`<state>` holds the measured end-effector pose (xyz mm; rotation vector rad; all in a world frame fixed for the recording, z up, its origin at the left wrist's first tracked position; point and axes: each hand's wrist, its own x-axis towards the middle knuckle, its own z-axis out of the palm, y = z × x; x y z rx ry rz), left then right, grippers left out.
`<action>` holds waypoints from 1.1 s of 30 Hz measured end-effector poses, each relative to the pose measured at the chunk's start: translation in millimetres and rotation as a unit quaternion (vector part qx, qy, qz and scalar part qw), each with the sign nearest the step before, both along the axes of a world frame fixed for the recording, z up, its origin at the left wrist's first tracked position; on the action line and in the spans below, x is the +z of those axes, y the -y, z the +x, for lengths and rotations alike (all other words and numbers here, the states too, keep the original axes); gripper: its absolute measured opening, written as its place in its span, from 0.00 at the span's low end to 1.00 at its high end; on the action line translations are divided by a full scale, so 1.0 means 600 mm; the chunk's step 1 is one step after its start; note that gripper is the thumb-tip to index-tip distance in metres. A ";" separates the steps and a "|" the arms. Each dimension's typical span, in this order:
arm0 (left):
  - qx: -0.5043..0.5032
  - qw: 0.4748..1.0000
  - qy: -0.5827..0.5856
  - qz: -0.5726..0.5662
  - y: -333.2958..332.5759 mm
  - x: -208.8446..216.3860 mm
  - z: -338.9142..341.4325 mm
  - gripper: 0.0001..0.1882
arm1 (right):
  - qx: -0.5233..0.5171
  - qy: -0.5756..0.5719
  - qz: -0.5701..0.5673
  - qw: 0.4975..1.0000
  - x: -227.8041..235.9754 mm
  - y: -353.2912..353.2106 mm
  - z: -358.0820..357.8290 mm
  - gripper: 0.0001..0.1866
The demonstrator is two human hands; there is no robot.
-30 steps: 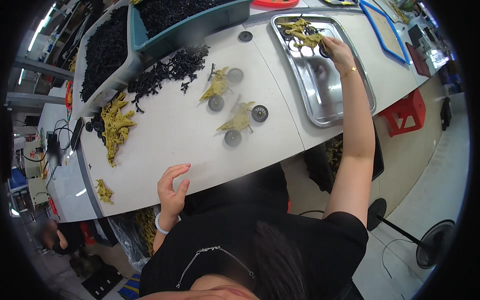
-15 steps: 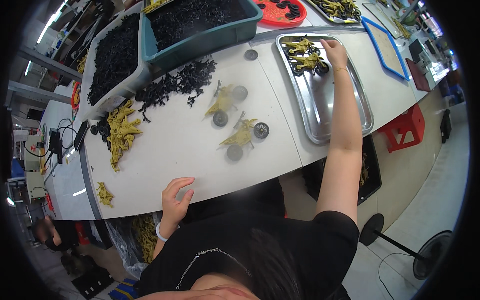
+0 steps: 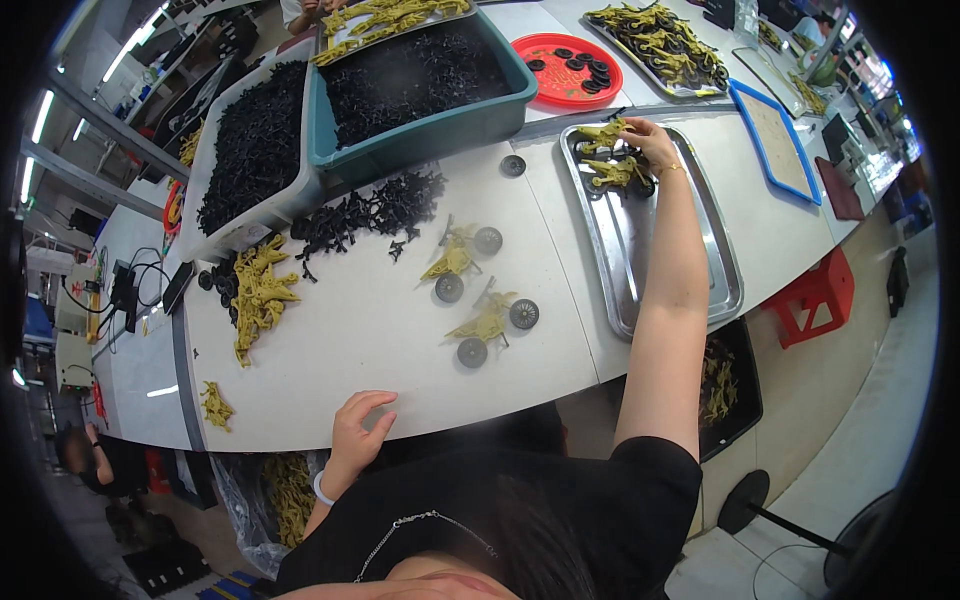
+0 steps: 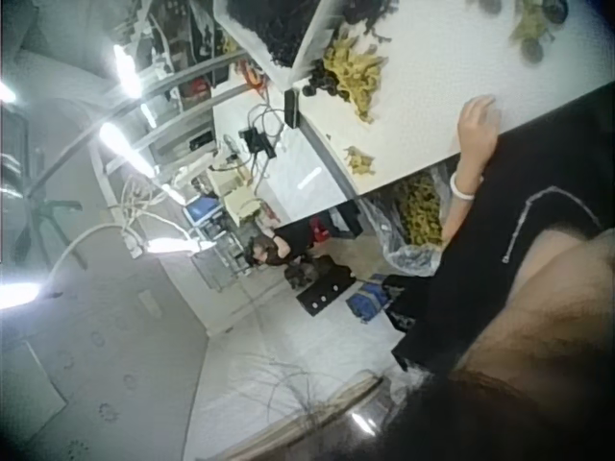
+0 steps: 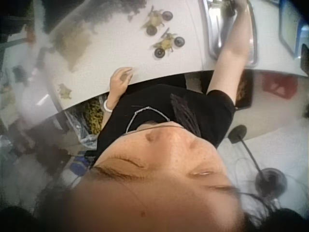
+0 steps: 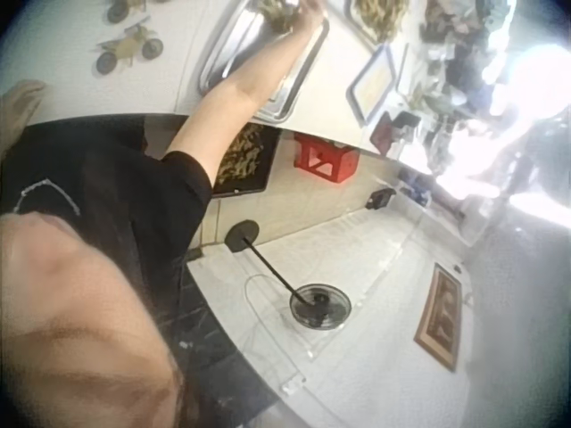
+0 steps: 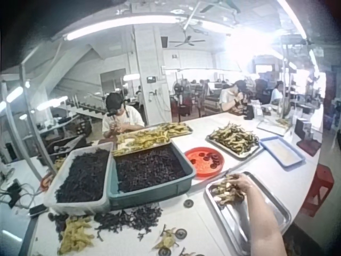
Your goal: Manually assembling small toy motorcycle parts, attaching wheels and handlebars to yellow motorcycle bodies.
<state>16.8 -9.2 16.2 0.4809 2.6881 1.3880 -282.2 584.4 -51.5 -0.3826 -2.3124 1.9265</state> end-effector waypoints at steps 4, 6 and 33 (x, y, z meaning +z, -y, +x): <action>-0.019 1.000 -0.006 -0.016 -0.011 0.010 -0.012 0.11 | -0.051 -0.042 -0.022 0.998 -0.021 -0.001 -0.020 0.20; -0.020 1.000 -0.011 -0.014 -0.016 0.011 -0.012 0.11 | -0.057 -0.050 -0.012 0.997 -0.022 0.004 -0.023 0.20; -0.050 0.998 0.008 -0.032 -0.017 -0.002 -0.010 0.11 | 0.019 0.078 0.138 0.987 0.031 0.016 0.099 0.26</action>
